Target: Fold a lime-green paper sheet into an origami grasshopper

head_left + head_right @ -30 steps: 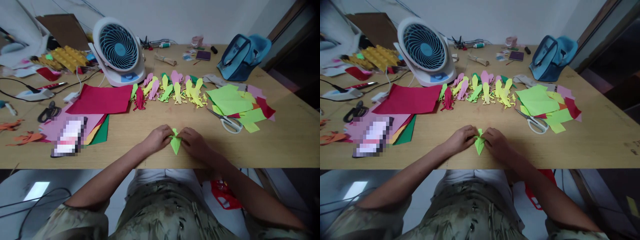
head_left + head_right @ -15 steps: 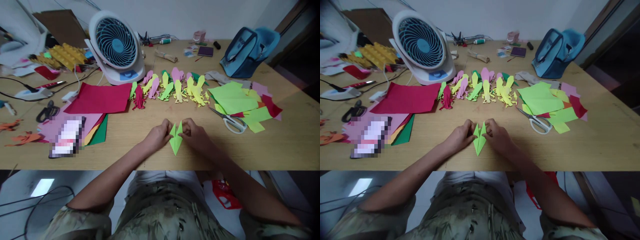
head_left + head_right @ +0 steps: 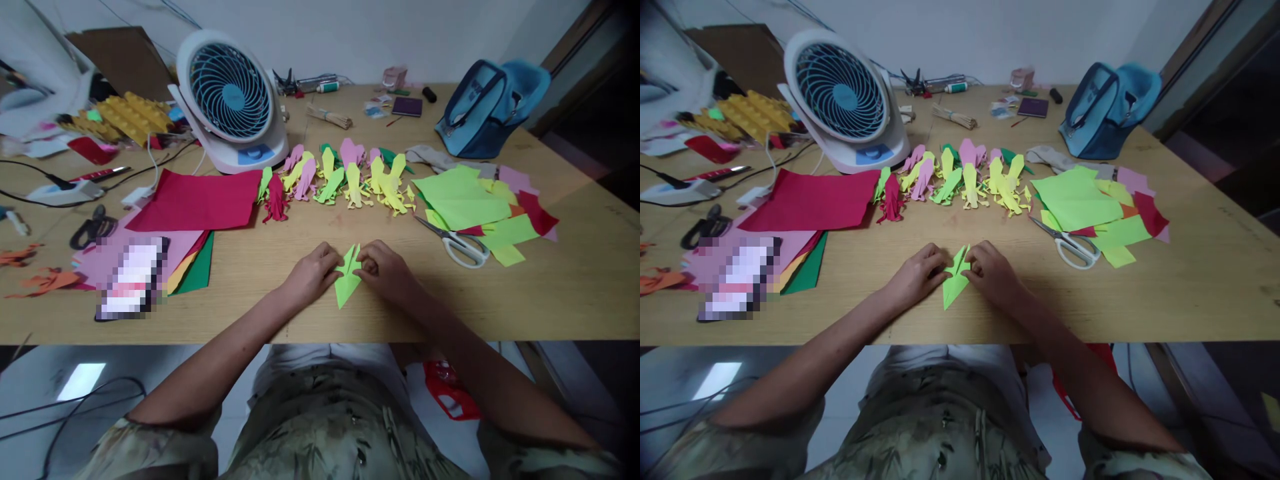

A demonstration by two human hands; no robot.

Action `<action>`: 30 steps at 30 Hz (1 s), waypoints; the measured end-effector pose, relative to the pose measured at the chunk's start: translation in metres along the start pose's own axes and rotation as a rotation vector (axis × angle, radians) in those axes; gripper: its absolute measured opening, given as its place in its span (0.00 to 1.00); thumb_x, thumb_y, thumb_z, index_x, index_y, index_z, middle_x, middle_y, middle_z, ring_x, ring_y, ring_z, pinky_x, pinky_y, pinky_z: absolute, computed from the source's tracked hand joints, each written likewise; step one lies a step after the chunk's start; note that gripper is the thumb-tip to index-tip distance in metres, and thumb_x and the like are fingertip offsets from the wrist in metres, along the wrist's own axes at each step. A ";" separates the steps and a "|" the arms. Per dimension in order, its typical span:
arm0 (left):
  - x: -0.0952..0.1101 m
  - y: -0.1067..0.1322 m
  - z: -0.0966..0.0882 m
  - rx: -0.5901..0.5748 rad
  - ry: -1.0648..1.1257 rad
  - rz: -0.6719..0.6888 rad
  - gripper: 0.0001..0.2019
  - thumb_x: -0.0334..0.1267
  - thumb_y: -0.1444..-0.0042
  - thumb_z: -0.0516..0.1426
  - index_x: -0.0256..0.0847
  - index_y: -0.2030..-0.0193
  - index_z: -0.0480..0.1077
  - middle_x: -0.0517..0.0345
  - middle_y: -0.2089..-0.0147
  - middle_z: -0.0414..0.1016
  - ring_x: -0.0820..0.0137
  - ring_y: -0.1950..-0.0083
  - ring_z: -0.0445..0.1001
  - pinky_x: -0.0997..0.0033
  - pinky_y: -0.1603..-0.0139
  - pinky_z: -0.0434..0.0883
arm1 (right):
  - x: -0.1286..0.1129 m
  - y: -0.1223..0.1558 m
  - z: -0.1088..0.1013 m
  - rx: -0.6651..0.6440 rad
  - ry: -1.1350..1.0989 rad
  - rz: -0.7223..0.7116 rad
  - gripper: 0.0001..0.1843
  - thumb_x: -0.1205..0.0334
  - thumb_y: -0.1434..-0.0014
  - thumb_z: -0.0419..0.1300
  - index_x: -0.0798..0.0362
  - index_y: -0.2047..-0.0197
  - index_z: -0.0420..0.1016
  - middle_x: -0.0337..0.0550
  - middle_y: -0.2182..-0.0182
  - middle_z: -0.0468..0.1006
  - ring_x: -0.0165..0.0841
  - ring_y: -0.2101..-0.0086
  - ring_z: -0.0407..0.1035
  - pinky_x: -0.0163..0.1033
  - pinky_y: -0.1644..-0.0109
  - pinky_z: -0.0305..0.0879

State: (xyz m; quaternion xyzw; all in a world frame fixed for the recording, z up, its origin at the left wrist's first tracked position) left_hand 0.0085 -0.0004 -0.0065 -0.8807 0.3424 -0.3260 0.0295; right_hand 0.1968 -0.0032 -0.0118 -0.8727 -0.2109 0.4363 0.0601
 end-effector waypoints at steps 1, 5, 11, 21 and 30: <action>0.001 0.001 0.001 0.016 -0.013 0.014 0.05 0.32 0.38 0.56 0.38 0.56 0.70 0.51 0.56 0.69 0.67 0.57 0.70 0.70 0.57 0.67 | 0.001 0.001 0.000 0.008 -0.008 -0.024 0.09 0.71 0.47 0.63 0.51 0.66 0.68 0.41 0.62 0.68 0.27 0.74 0.66 0.37 0.67 0.67; 0.006 0.008 0.007 0.009 -0.146 0.104 0.09 0.35 0.33 0.51 0.38 0.58 0.72 0.51 0.59 0.70 0.66 0.58 0.70 0.69 0.57 0.67 | 0.000 0.004 0.001 0.041 0.020 -0.089 0.07 0.70 0.45 0.63 0.51 0.68 0.69 0.40 0.66 0.66 0.28 0.73 0.65 0.37 0.67 0.66; 0.016 0.020 0.009 -0.057 -0.376 0.238 0.14 0.33 0.31 0.47 0.35 0.52 0.73 0.49 0.58 0.73 0.64 0.56 0.69 0.66 0.56 0.70 | -0.006 0.010 0.001 0.049 0.142 -0.216 0.05 0.69 0.40 0.61 0.51 0.67 0.70 0.40 0.69 0.68 0.31 0.69 0.66 0.37 0.65 0.63; 0.016 0.026 0.012 0.019 -0.354 0.313 0.15 0.31 0.32 0.48 0.32 0.45 0.70 0.41 0.43 0.74 0.62 0.40 0.71 0.59 0.42 0.74 | -0.010 0.021 0.004 -0.090 0.360 -0.307 0.11 0.68 0.33 0.52 0.53 0.64 0.74 0.48 0.64 0.73 0.36 0.61 0.67 0.40 0.57 0.64; 0.011 0.028 0.019 0.012 -0.426 0.275 0.16 0.27 0.34 0.49 0.27 0.42 0.67 0.38 0.40 0.73 0.61 0.38 0.73 0.59 0.39 0.73 | -0.010 0.022 0.004 -0.128 0.445 -0.340 0.14 0.67 0.32 0.49 0.53 0.64 0.75 0.48 0.64 0.75 0.36 0.61 0.66 0.40 0.57 0.61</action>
Point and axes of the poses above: each hand's wrist, its own y-axis away from the middle knuckle, its own z-axis out of the palm, x = y × z, the point moved 3 cm from there along -y, towards the middle knuckle
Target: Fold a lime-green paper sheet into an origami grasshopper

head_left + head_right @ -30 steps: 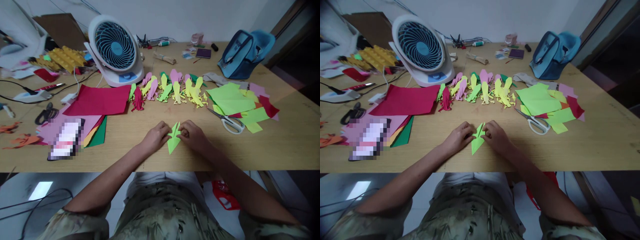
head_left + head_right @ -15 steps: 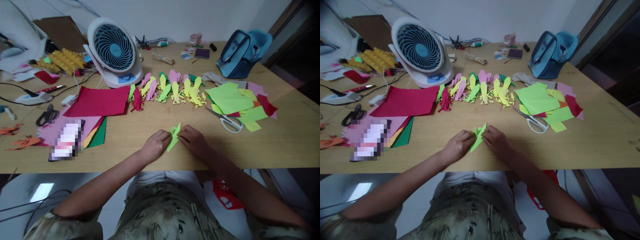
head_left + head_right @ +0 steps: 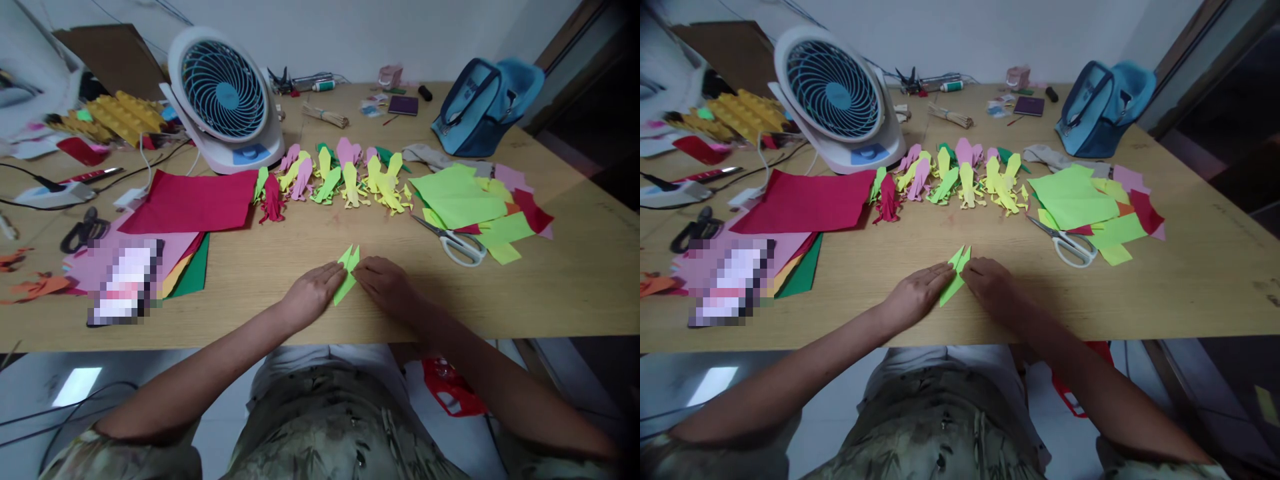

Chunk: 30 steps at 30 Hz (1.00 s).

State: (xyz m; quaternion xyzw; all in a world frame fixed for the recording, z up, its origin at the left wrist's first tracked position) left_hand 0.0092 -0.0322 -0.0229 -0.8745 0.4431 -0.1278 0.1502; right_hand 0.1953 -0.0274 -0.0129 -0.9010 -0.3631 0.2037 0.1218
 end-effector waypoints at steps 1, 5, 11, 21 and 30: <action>0.000 0.000 0.001 -0.004 -0.013 0.015 0.17 0.27 0.34 0.49 0.27 0.40 0.67 0.37 0.40 0.72 0.60 0.37 0.72 0.59 0.38 0.73 | 0.000 0.000 0.000 0.002 0.012 -0.007 0.14 0.67 0.32 0.49 0.53 0.64 0.75 0.49 0.64 0.76 0.36 0.62 0.66 0.40 0.57 0.61; 0.001 0.002 0.002 -0.049 -0.033 0.037 0.19 0.26 0.36 0.49 0.26 0.39 0.66 0.36 0.37 0.70 0.59 0.35 0.69 0.57 0.36 0.71 | 0.000 -0.001 0.001 0.025 0.045 -0.043 0.14 0.68 0.32 0.49 0.54 0.65 0.74 0.49 0.63 0.77 0.36 0.62 0.67 0.41 0.57 0.61; 0.002 0.001 0.001 -0.108 -0.059 0.019 0.22 0.28 0.36 0.49 0.28 0.36 0.64 0.38 0.35 0.67 0.59 0.33 0.67 0.58 0.36 0.69 | 0.002 0.001 0.003 0.028 0.054 -0.061 0.13 0.69 0.33 0.50 0.54 0.64 0.75 0.49 0.63 0.77 0.37 0.62 0.67 0.42 0.56 0.62; 0.004 -0.003 -0.005 -0.211 -0.044 -0.031 0.23 0.33 0.34 0.49 0.30 0.34 0.62 0.41 0.32 0.63 0.58 0.32 0.64 0.57 0.35 0.65 | 0.001 0.000 0.000 0.061 0.086 -0.108 0.13 0.69 0.32 0.50 0.55 0.63 0.76 0.50 0.61 0.79 0.37 0.61 0.69 0.42 0.57 0.64; 0.009 -0.001 -0.001 -0.225 -0.025 -0.073 0.28 0.48 0.31 0.48 0.29 0.33 0.59 0.39 0.29 0.58 0.55 0.29 0.59 0.56 0.32 0.60 | 0.002 0.002 0.000 0.044 0.036 -0.102 0.14 0.69 0.33 0.50 0.56 0.53 0.76 0.53 0.54 0.80 0.40 0.54 0.73 0.47 0.49 0.71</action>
Point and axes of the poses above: each hand's wrist, its own y-axis away from the middle knuckle, its own z-axis out of the palm, x = y × z, the point moved 3 cm from there along -y, towards the middle knuckle
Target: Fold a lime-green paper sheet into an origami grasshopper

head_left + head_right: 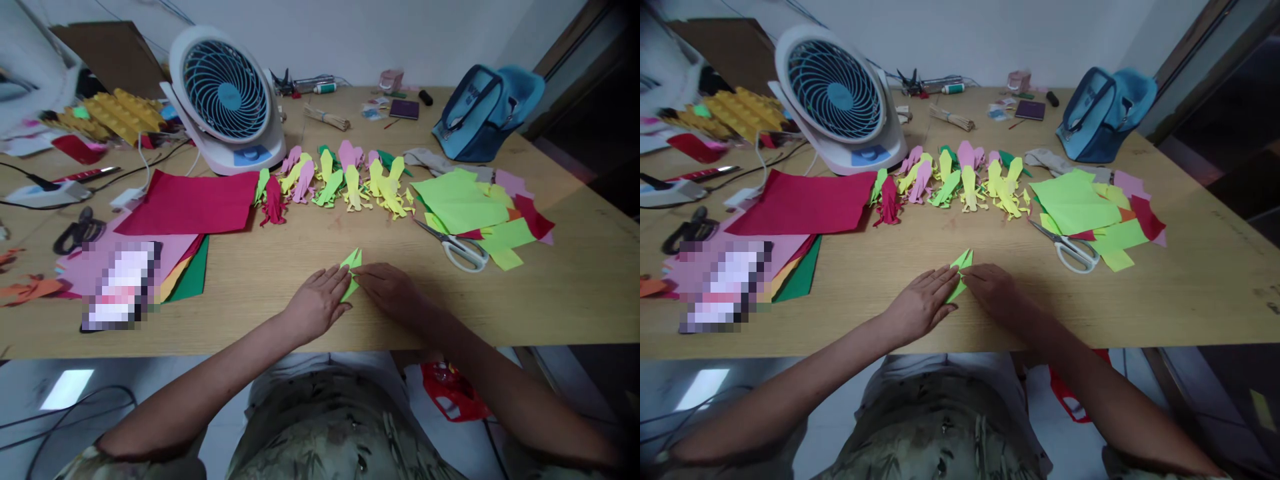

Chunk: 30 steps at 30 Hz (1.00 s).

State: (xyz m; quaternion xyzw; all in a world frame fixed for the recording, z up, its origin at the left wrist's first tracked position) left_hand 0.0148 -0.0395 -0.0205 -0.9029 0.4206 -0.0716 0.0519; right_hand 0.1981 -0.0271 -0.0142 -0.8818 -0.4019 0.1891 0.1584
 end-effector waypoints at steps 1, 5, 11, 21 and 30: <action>0.000 0.001 0.001 -0.005 0.000 0.004 0.28 0.48 0.31 0.47 0.29 0.32 0.59 0.39 0.29 0.57 0.55 0.29 0.59 0.55 0.32 0.59 | 0.000 0.000 0.000 -0.007 -0.013 0.011 0.14 0.69 0.33 0.50 0.55 0.53 0.76 0.54 0.53 0.80 0.40 0.53 0.74 0.48 0.48 0.71; -0.001 0.002 0.001 -0.033 0.001 0.017 0.28 0.47 0.31 0.46 0.32 0.30 0.56 0.40 0.28 0.55 0.55 0.27 0.56 0.50 0.31 0.56 | 0.001 -0.001 -0.002 -0.016 -0.096 0.070 0.15 0.68 0.33 0.49 0.53 0.52 0.75 0.53 0.52 0.78 0.39 0.52 0.74 0.47 0.47 0.73; -0.001 0.001 -0.003 -0.089 0.010 0.019 0.27 0.46 0.31 0.47 0.36 0.30 0.55 0.44 0.26 0.53 0.54 0.26 0.54 0.50 0.32 0.56 | 0.003 -0.001 -0.003 -0.003 -0.152 0.092 0.13 0.67 0.32 0.50 0.54 0.52 0.74 0.54 0.51 0.75 0.38 0.50 0.72 0.46 0.46 0.72; -0.002 0.001 -0.001 -0.056 0.036 0.061 0.28 0.46 0.31 0.47 0.29 0.31 0.56 0.38 0.28 0.55 0.56 0.27 0.55 0.55 0.30 0.56 | 0.010 -0.001 -0.004 0.038 -0.093 0.098 0.08 0.64 0.35 0.56 0.52 0.57 0.75 0.51 0.55 0.80 0.40 0.55 0.73 0.48 0.50 0.68; -0.002 0.000 -0.002 -0.071 0.051 0.037 0.29 0.47 0.32 0.48 0.34 0.29 0.54 0.41 0.27 0.54 0.56 0.27 0.56 0.54 0.31 0.57 | 0.013 -0.006 -0.005 0.064 -0.126 0.126 0.12 0.62 0.33 0.52 0.52 0.55 0.76 0.52 0.57 0.80 0.40 0.56 0.73 0.48 0.50 0.69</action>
Point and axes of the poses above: each hand's wrist, its own y-axis away from the middle knuckle, its own z-axis out of the palm, x = y × z, the point moved 3 cm from there along -y, towards the middle knuckle
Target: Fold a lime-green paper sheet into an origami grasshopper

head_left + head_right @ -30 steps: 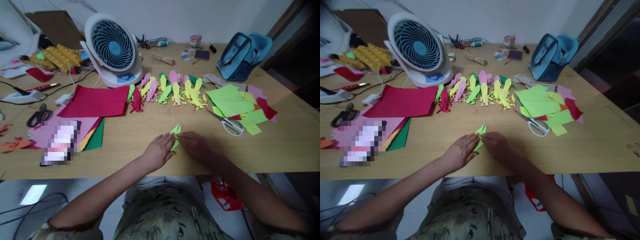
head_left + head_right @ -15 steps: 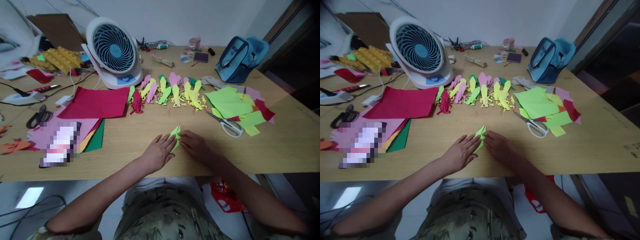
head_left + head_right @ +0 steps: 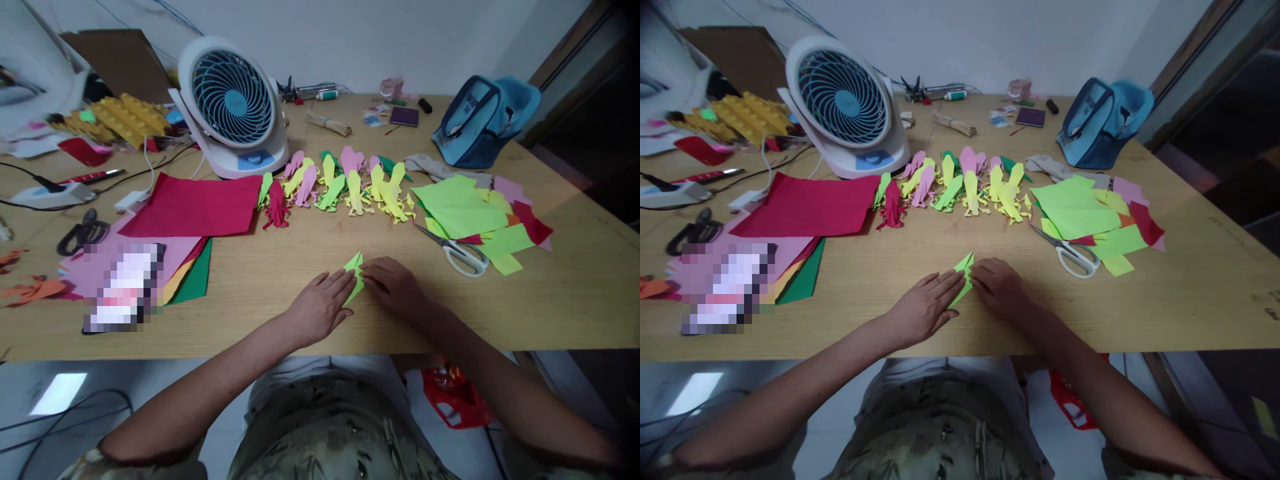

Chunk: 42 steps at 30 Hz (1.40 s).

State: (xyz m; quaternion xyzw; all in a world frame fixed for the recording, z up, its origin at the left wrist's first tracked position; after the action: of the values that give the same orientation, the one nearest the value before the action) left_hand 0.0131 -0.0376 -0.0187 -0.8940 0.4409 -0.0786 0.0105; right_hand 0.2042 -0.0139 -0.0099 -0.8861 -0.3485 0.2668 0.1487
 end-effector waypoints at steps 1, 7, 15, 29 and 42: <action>0.000 0.000 0.000 0.003 0.002 -0.001 0.29 0.48 0.32 0.48 0.34 0.29 0.54 0.41 0.27 0.54 0.56 0.27 0.56 0.54 0.32 0.57 | 0.000 -0.001 0.000 0.006 0.011 0.006 0.13 0.62 0.33 0.51 0.52 0.54 0.76 0.52 0.56 0.80 0.40 0.55 0.72 0.48 0.49 0.69; 0.002 0.000 -0.002 -0.011 -0.001 -0.006 0.30 0.50 0.32 0.47 0.32 0.30 0.55 0.40 0.27 0.54 0.55 0.27 0.55 0.53 0.31 0.56 | -0.001 -0.003 0.009 -0.186 0.134 -0.057 0.23 0.59 0.31 0.47 0.56 0.36 0.65 0.54 0.37 0.68 0.44 0.35 0.58 0.56 0.35 0.57; 0.005 0.002 -0.003 -0.004 0.022 -0.013 0.38 0.61 0.35 0.46 0.33 0.29 0.52 0.38 0.27 0.52 0.54 0.26 0.53 0.50 0.29 0.52 | 0.014 -0.003 0.009 -0.360 0.304 0.031 0.31 0.52 0.30 0.43 0.57 0.28 0.51 0.58 0.30 0.54 0.48 0.32 0.50 0.66 0.34 0.48; 0.051 -0.008 -0.007 0.038 -0.065 -0.265 0.38 0.60 0.39 0.52 0.27 0.34 0.62 0.36 0.34 0.65 0.51 0.39 0.67 0.51 0.36 0.61 | -0.014 0.036 -0.008 -0.199 0.227 0.087 0.30 0.55 0.30 0.44 0.55 0.28 0.51 0.54 0.31 0.58 0.45 0.31 0.48 0.60 0.32 0.45; 0.051 0.001 0.005 -0.038 -0.037 -0.330 0.40 0.63 0.37 0.45 0.33 0.28 0.52 0.45 0.25 0.48 0.51 0.25 0.47 0.44 0.28 0.51 | -0.031 0.041 0.001 -0.325 0.320 0.121 0.27 0.57 0.31 0.47 0.55 0.32 0.59 0.50 0.31 0.58 0.44 0.33 0.52 0.59 0.33 0.50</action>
State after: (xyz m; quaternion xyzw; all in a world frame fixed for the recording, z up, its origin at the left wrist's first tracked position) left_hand 0.0431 -0.0787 -0.0171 -0.9557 0.2892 -0.0544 -0.0114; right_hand 0.2064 -0.0644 -0.0174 -0.9486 -0.3054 0.0719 0.0410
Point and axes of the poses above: each hand's wrist, its own y-axis away from the middle knuckle, its own z-axis out of the palm, x = y × z, the point moved 3 cm from there along -y, towards the middle knuckle
